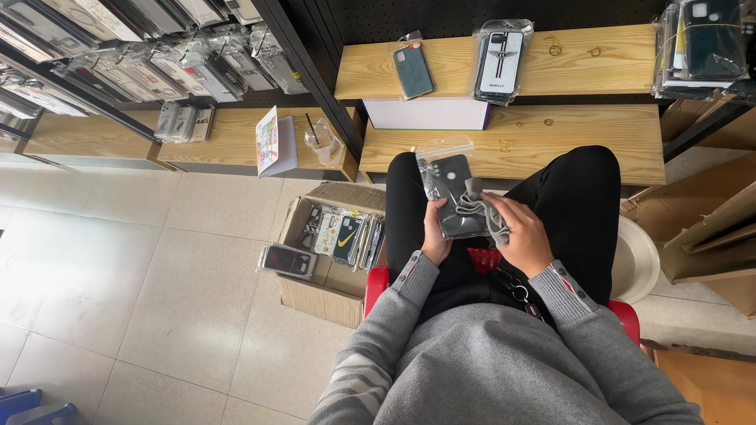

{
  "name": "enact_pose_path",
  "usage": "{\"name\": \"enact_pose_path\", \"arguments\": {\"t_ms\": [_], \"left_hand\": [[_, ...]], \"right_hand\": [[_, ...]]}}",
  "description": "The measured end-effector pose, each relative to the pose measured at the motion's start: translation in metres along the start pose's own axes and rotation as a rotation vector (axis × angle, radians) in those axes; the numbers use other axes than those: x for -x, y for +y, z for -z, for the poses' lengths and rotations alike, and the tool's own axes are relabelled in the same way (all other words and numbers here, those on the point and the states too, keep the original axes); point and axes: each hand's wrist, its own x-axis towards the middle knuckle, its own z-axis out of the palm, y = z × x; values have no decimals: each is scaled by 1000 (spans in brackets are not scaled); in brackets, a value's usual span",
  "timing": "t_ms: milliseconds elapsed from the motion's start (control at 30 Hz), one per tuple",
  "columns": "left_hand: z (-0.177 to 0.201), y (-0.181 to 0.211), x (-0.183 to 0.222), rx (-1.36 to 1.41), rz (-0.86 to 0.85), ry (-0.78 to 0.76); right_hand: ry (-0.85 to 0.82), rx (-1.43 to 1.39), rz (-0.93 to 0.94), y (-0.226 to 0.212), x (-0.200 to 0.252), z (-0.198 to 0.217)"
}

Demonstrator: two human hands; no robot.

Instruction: The person is cleaning individual phone cases with a cloth and then placing them into plastic bags for organization.

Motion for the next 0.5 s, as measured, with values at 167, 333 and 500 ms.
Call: {"name": "enact_pose_path", "arguments": {"t_ms": [167,333,500], "left_hand": [[14,-7,-20,-1,-19,20],[-2,1,-7,-3,1,2],[4,-7,-7,-60,26,14]], "right_hand": [[9,-60,36,-2,-3,4],[30,-55,28,-2,-2,6],[48,-55,18,-1,-3,7]]}}
